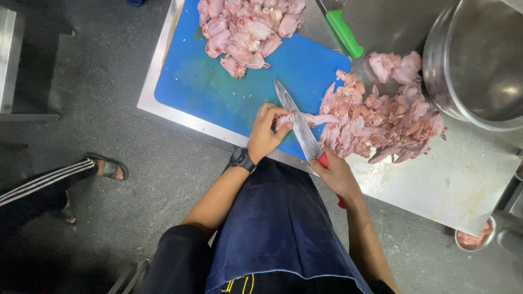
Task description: The person uses a knife to cut raw chicken wings into smaller pieces on a blue cutting board. The cut pieces are placed on the left side of the board while the uncut wings remain on the right.
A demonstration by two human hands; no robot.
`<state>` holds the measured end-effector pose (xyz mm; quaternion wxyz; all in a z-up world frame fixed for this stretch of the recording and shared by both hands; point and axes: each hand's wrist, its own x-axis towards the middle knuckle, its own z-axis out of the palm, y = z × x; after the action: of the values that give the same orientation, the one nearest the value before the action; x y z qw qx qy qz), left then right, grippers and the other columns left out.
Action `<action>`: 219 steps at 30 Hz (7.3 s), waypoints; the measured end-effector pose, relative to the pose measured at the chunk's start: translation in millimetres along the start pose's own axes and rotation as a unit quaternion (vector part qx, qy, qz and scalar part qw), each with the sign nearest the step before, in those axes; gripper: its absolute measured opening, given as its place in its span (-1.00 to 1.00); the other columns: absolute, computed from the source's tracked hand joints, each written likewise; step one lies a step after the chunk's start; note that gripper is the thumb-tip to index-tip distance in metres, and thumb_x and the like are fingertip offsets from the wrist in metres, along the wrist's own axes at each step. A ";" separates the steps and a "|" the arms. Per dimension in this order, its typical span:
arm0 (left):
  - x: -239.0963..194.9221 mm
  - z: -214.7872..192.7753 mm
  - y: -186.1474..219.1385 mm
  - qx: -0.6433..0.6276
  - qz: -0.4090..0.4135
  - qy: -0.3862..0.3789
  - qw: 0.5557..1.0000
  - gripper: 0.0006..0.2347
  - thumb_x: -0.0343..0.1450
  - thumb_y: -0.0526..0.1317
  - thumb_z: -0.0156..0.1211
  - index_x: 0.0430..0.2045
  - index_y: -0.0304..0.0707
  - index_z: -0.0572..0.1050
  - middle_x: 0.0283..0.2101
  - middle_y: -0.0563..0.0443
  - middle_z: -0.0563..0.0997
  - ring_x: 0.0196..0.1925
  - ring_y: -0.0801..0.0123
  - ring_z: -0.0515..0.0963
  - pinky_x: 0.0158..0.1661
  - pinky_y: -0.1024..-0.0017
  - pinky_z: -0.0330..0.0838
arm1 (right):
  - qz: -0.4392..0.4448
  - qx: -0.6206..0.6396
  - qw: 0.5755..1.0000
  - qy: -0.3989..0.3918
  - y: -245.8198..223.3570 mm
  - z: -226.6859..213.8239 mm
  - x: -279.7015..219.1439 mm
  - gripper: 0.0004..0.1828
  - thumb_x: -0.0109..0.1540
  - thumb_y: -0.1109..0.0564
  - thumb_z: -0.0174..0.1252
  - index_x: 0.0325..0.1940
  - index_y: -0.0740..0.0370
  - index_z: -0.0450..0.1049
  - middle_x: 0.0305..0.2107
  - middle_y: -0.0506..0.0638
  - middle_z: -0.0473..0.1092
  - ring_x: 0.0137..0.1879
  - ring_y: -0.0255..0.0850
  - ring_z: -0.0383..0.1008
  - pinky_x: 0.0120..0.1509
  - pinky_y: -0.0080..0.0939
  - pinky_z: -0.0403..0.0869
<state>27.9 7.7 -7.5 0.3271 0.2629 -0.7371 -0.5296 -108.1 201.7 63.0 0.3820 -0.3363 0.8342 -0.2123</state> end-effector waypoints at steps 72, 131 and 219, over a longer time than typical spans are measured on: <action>5.4 6.6 14.7 0.105 0.148 -0.133 0.974 -0.73 0.29 -0.18 0.39 -0.20 -0.22 0.56 -0.05 0.00 0.59 0.08 0.22 0.51 0.11 0.18 0.20 | 0.184 0.175 0.959 0.127 1.5 22.5 -35.1 -0.73 0.25 0.03 0.23 -0.21 0.31 0.41 -0.70 0.01 0.34 -0.63 -0.25 0.36 -0.52 -0.19 0.34; 0.7 8.0 -1.8 0.127 0.059 -0.097 0.985 -0.86 0.36 -0.31 0.38 -0.41 -0.26 0.47 -0.27 -0.04 0.50 -0.21 0.14 0.49 -0.16 0.21 0.31 | 0.198 -0.034 0.980 0.003 47.9 54.7 -105.1 -0.56 0.19 -0.05 0.18 0.07 0.19 0.38 -0.39 0.38 0.50 -0.21 0.34 0.52 -0.14 0.23 0.45; 21.9 -12.9 -8.3 0.163 -0.013 0.058 0.985 -0.79 0.21 -0.42 0.22 -0.32 -0.27 0.47 -0.15 -0.16 0.48 -0.27 0.01 0.58 -0.29 0.23 0.51 | 0.110 -0.041 0.993 0.003 60.0 33.2 -91.8 -0.59 0.22 -0.05 0.15 0.01 0.24 0.31 -0.48 0.37 0.48 -0.30 0.39 0.50 -0.23 0.31 0.42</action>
<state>23.9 -18.7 -8.1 0.3149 0.3529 -0.7898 -0.3906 -61.9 305.9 51.2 0.3862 -0.2573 0.8753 -0.1357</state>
